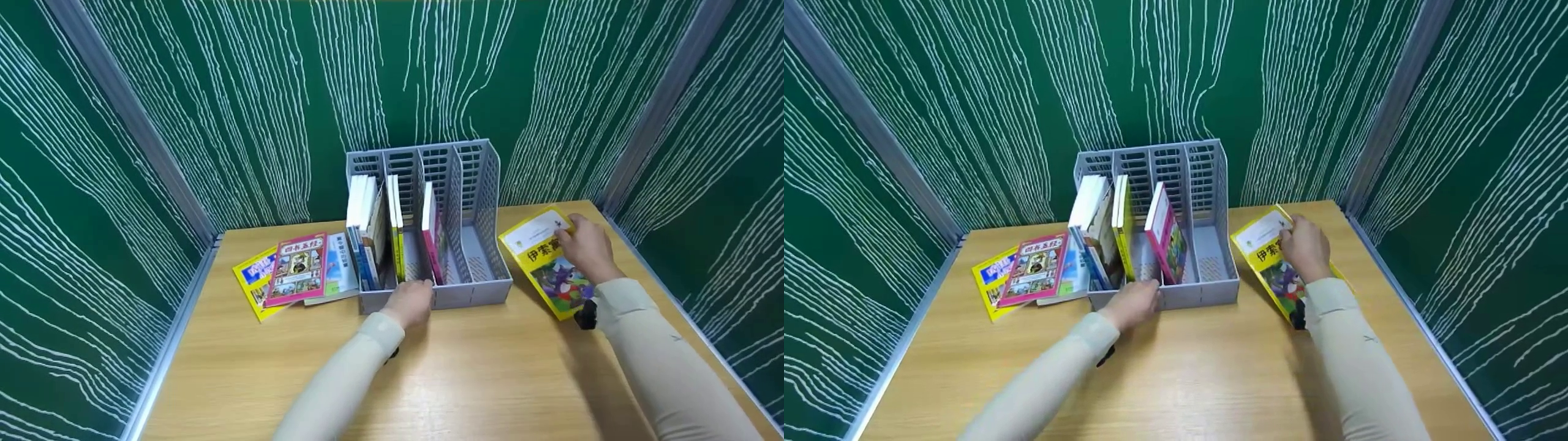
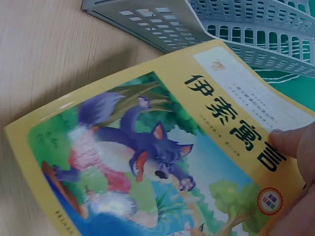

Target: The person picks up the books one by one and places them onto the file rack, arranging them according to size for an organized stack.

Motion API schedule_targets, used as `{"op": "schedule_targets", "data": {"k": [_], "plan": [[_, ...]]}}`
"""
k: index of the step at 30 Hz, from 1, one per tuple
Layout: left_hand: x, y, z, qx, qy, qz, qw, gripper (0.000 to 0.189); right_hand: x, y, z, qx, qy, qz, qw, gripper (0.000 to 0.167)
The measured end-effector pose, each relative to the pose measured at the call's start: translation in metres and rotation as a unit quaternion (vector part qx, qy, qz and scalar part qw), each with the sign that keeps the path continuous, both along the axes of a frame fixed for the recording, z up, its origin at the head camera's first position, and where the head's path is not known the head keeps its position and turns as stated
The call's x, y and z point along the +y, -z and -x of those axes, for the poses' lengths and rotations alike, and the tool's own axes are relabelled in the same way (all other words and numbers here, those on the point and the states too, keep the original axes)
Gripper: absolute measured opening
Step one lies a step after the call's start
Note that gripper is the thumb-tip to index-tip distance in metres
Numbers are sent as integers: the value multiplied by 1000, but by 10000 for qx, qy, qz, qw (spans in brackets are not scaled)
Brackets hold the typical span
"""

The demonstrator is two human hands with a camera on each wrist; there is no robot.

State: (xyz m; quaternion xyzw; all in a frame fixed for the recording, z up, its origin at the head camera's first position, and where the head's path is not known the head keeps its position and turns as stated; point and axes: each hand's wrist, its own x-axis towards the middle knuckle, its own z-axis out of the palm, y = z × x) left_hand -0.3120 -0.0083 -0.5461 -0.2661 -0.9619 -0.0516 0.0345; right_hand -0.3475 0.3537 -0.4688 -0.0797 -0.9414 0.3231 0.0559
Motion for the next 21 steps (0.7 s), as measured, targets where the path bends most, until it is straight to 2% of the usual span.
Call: {"op": "schedule_targets", "data": {"k": [5,12,16,21], "plan": [[-3,-9,0,-424,134,-172,9989,24,2,-7,-8,324,166,353,9987,61],[-7,-32,-6,-913,221,-648,9935,34,-3,-26,-21,931,218,1013,9902,64],[-11,-47,-8,-1063,250,-1140,9875,37,-8,-37,-29,1245,107,1154,9854,62],[-20,-65,-10,-1341,96,-1738,9756,40,-18,-49,-36,1491,-92,1103,9826,57]]}}
